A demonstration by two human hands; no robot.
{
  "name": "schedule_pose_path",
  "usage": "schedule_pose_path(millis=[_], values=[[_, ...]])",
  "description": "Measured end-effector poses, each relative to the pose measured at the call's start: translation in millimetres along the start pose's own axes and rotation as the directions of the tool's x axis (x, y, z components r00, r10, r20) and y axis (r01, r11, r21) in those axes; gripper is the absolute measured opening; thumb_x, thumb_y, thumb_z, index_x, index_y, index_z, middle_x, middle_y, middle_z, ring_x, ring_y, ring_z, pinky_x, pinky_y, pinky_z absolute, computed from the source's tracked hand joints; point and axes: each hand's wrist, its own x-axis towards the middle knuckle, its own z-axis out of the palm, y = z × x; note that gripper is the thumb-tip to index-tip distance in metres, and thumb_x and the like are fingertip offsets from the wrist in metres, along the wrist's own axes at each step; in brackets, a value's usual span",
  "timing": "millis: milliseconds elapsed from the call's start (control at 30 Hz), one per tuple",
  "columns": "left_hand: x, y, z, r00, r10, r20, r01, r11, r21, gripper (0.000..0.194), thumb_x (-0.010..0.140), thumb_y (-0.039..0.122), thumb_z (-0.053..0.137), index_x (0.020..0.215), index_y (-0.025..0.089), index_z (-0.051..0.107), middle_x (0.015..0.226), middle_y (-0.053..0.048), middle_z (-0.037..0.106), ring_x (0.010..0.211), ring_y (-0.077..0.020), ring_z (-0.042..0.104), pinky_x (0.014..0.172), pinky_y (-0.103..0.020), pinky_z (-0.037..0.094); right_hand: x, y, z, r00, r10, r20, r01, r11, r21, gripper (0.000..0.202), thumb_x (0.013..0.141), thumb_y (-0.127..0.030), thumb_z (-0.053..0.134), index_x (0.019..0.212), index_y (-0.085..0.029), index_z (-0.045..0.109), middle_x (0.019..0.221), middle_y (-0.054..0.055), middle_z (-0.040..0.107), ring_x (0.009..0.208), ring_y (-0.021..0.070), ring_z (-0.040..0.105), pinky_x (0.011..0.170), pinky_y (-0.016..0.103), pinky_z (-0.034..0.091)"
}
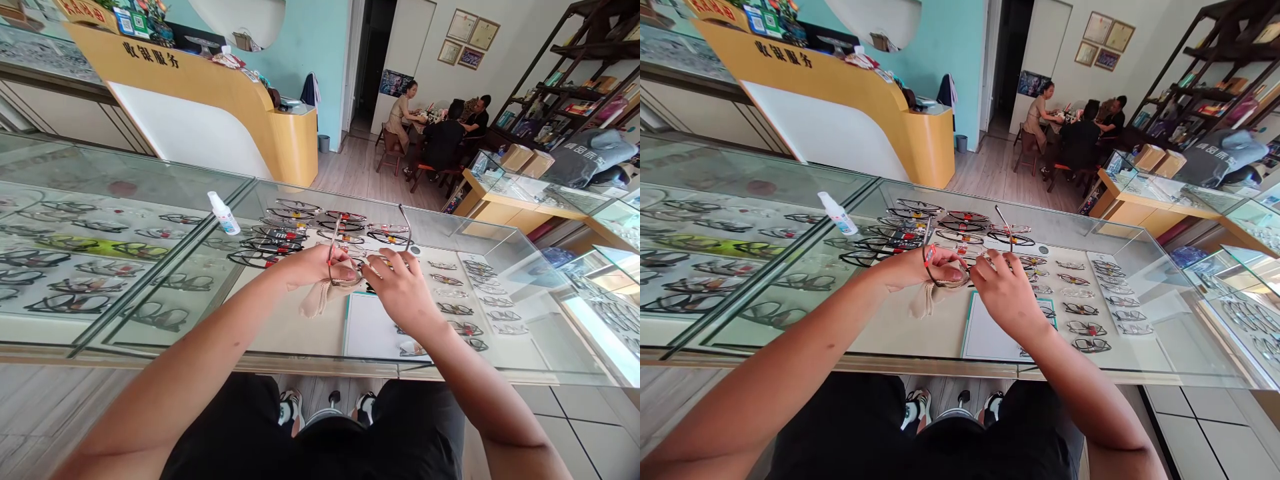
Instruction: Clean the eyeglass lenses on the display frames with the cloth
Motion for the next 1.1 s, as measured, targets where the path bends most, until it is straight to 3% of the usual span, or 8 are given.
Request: schedule_pose_path(millis=[200,433,733,1100], values=[[5.5,-3.8,5.5,1.0,0.02,0.007,-0.02,1.0,-0.001,0.056,0.064,0.066,0.097,0.073,0.016,0.071,0.075,-0.002,0.063,0.073,-0.0169,0.055,0.066,-0.029,0.042,0.3,4.4,2.2,0.999,0.041,-0.023,-0.041,0.999,0.013,0.022,0.108,-0.01,0.061,0.122,-0.02,0.075,0.135,0.009,0.078,0.136,0.0329,0.056,0.109,0.049,0.04],[0.5,3.6,3.7,0.998,0.003,0.058,0.003,0.995,-0.104,0.057,0.06,0.064,0.1,0.081,0.016,0.079,0.085,-0.005,0.074,0.083,-0.0202,0.064,0.078,-0.03,0.051,0.6,3.8,1.2,0.999,0.046,-0.016,-0.045,0.999,0.021,0.023,0.107,-0.009,0.061,0.121,-0.021,0.075,0.135,0.01,0.078,0.136,0.0334,0.056,0.108,0.05,0.04],[2.1,-2.8,1.5,0.981,-0.035,0.191,0.062,0.989,-0.135,0.055,0.052,0.05,0.106,0.065,0.016,0.065,0.066,0.002,0.056,0.063,-0.0112,0.047,0.056,-0.022,0.035,0.2,3.8,3.4,1.0,-0.011,-0.021,0.011,1.0,-0.001,0.022,0.106,-0.009,0.061,0.118,-0.018,0.077,0.137,0.01,0.077,0.138,0.033,0.054,0.11,0.049,0.042],[9.7,-14.4,10.7,0.989,0.039,0.14,-0.019,0.99,-0.14,0.059,0.056,0.053,0.105,0.067,0.018,0.059,0.069,0.002,0.05,0.066,-0.0118,0.045,0.056,-0.024,0.034,0.2,-4.4,8.6,0.996,-0.083,-0.039,0.084,0.996,0.002,0.025,0.106,-0.008,0.059,0.12,-0.017,0.078,0.128,0.012,0.077,0.137,0.0322,0.057,0.114,0.05,0.045]])
